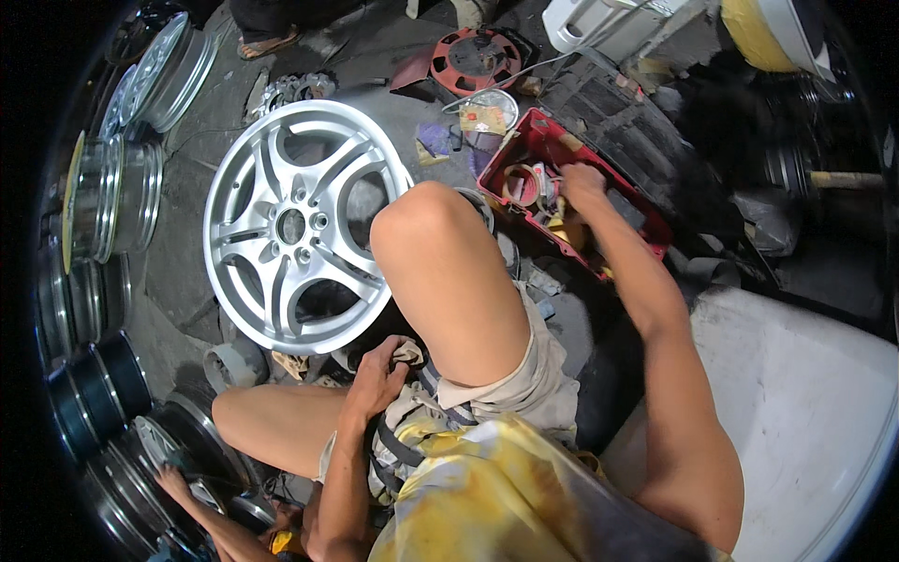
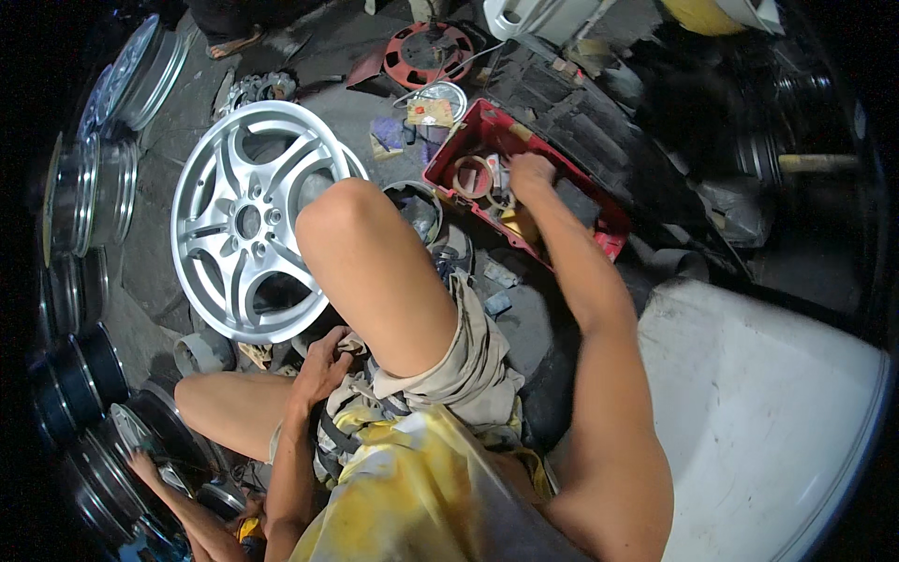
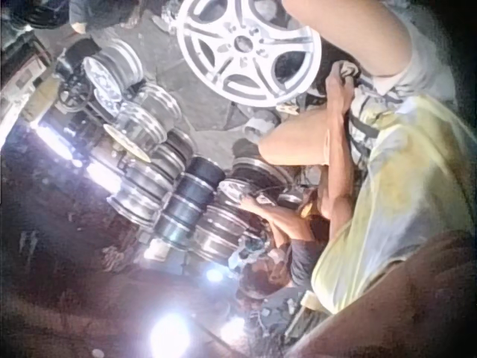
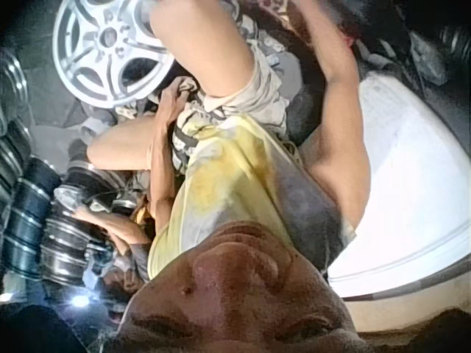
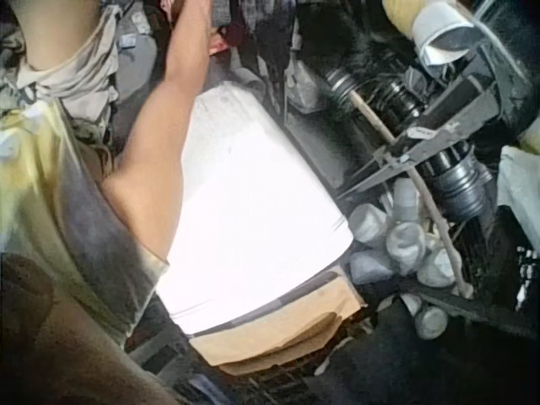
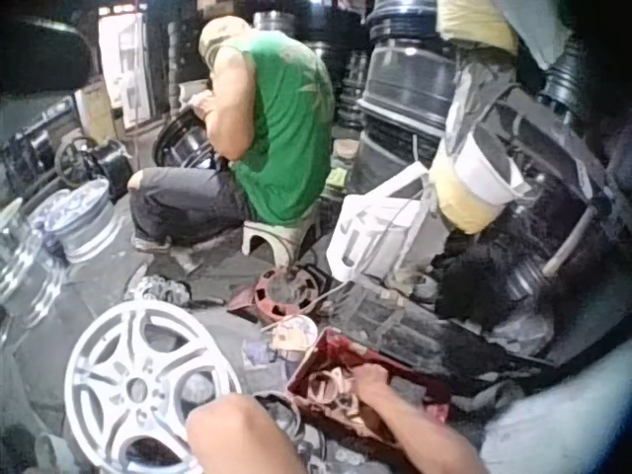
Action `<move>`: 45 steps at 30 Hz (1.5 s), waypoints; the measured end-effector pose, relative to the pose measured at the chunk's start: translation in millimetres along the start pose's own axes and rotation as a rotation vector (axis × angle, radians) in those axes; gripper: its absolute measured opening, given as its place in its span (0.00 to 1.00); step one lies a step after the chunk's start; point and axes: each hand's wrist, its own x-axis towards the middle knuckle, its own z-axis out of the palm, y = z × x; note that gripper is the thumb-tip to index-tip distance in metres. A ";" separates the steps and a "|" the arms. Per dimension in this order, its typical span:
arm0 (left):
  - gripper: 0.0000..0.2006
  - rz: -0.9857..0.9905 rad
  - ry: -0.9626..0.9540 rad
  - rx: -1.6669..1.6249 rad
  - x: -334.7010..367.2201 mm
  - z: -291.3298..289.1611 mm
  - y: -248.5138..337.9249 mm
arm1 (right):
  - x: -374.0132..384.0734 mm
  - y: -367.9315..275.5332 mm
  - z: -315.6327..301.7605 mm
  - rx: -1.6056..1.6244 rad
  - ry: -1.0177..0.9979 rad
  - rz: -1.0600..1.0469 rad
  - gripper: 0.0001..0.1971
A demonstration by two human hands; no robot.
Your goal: The person sits on the floor and scrubs a silver car rim with a cloth. They wipe the spokes and the central hub area repeatedly, occasionally reaching for a container of supplies. The person continues to clean the rim surface with a cloth.
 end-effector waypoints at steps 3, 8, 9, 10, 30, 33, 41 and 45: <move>0.16 -0.023 -0.036 -0.003 6.3 1.6 -2.0 | -54.2 20.2 -18.1 -0.171 0.020 0.089 0.18; 0.16 -0.036 -0.062 0.017 10.0 -0.4 2.0 | -81.9 23.3 -57.0 -0.038 0.001 -0.119 0.29; 0.16 -0.031 -0.057 0.017 10.3 -0.3 2.3 | -75.9 20.6 -56.1 0.105 0.068 -0.269 0.34; 0.16 -0.026 -0.051 0.016 10.3 0.2 2.4 | -63.0 15.1 -45.1 0.164 0.215 -0.436 0.34; 0.16 -0.008 -0.052 0.006 13.7 2.9 -2.5 | -44.6 12.6 -31.0 -0.233 0.499 -0.062 0.11; 0.16 -0.019 -0.044 -0.002 11.3 -0.9 10.7 | -31.2 4.7 -6.0 -0.364 0.610 -0.450 0.24; 0.15 -0.044 0.005 -0.026 5.0 1.7 3.5 | 19.8 -58.9 6.0 -0.303 0.320 -0.534 0.12; 0.15 -0.057 0.021 -0.028 2.4 0.3 3.1 | 32.2 -80.7 5.4 -0.534 0.177 -0.374 0.13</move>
